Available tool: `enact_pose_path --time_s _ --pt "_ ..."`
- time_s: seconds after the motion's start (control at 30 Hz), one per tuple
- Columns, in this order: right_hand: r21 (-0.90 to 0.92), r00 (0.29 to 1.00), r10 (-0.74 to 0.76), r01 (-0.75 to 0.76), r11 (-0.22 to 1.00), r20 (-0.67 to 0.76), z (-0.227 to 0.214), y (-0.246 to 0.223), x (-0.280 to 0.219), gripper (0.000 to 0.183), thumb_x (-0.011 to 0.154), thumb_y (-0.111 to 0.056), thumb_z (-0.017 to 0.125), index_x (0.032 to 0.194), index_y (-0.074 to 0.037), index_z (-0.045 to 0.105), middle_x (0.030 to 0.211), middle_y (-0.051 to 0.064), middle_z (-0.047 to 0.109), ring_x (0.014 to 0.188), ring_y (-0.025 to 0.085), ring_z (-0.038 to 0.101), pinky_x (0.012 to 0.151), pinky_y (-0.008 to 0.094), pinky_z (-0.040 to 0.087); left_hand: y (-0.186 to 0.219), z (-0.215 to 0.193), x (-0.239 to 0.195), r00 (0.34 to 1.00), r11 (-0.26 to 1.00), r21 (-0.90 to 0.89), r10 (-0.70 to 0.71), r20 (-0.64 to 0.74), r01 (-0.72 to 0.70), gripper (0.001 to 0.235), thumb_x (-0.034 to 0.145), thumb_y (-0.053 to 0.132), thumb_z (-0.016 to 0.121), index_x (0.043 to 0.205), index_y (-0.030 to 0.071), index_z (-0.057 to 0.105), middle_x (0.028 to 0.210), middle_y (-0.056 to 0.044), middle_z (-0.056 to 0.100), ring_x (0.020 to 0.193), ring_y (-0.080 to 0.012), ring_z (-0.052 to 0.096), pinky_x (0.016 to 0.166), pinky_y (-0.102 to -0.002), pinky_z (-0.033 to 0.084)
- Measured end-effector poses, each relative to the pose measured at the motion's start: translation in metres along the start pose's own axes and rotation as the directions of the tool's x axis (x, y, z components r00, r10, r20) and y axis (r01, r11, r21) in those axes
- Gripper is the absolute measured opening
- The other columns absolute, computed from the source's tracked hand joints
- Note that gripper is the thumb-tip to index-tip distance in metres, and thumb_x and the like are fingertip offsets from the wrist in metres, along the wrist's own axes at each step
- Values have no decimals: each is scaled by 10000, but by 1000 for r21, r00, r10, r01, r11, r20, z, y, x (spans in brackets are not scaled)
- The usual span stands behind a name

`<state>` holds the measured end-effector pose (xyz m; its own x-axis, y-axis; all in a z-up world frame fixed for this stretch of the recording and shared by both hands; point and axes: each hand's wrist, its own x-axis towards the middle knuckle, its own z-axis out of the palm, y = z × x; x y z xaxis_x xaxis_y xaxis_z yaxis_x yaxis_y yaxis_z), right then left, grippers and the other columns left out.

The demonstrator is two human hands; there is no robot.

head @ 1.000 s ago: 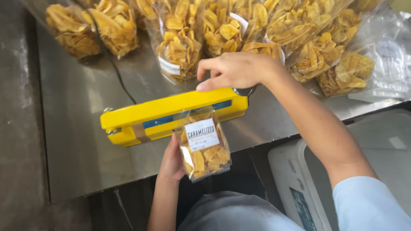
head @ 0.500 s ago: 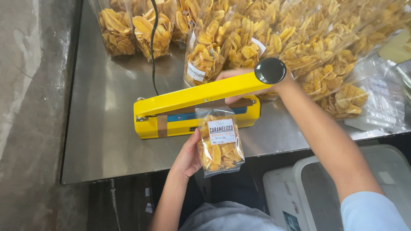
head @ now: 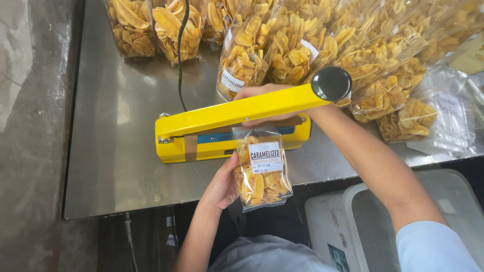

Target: The person repeatedly picks up clear plastic bags filled with caramelized banana chips, places them under a yellow heat sealer, and seals the top edge. Sealed bags are then set aside on the stainless steel table.

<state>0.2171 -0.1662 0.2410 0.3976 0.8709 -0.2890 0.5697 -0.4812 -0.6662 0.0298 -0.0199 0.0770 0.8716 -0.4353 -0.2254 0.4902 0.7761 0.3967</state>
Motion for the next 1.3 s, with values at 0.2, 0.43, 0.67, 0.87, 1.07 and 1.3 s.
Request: enact_pose_path --time_s 0.2,0.43,0.67,0.87,1.07,1.3 --pt "-186 992 54 -74 980 -112 12 -24 18 531 864 -482 755 1263 -161 615 1091 49 748 1028 218 711 851 366 546 -1 -5 0 1000 1000 -9 0 1 0 697 965 528 567 1471 58 471 1395 -145 621 1257 -265 632 1023 -427 545" --pt "74 990 -84 93 993 -110 7 13 -17 462 938 -383 716 1293 -105 612 1157 85 735 1081 216 695 906 360 542 -2 3 -2 997 998 52 25 -67 -21 688 972 537 538 1467 64 472 1393 -139 615 1257 -257 628 1024 -429 533" --pt "-45 853 9 -39 998 -521 43 31 -59 398 951 -300 727 1251 -42 689 1195 91 731 1102 233 669 949 362 517 -10 16 -20 991 990 35 134 -23 -133 694 998 555 476 1474 50 468 1396 -140 615 1260 -251 626 1033 -415 536" --pt "237 406 54 416 878 -912 126 -4 -114 394 1101 -388 581 1265 -34 639 1405 142 634 1343 234 578 1191 404 429 -35 33 -19 934 933 103 351 -58 -345 581 1041 464 468 1414 20 511 1338 -159 634 1228 -257 634 1042 -416 517" --pt "266 403 -25 649 713 -915 188 -17 -125 682 1016 -640 567 1322 -37 655 1639 190 374 1547 320 373 1306 469 300 -31 63 -5 824 637 547 527 207 -544 460 1031 343 590 1361 29 524 1390 -166 583 1281 -259 574 1106 -390 454" --pt "211 323 -3 626 751 -946 198 -6 -125 525 972 -472 713 1240 -25 649 1536 203 485 1454 316 456 1247 449 355 -21 99 -18 556 194 628 698 451 -753 441 1044 449 605 1090 25 720 1396 -210 599 1336 -318 570 1155 -410 426"
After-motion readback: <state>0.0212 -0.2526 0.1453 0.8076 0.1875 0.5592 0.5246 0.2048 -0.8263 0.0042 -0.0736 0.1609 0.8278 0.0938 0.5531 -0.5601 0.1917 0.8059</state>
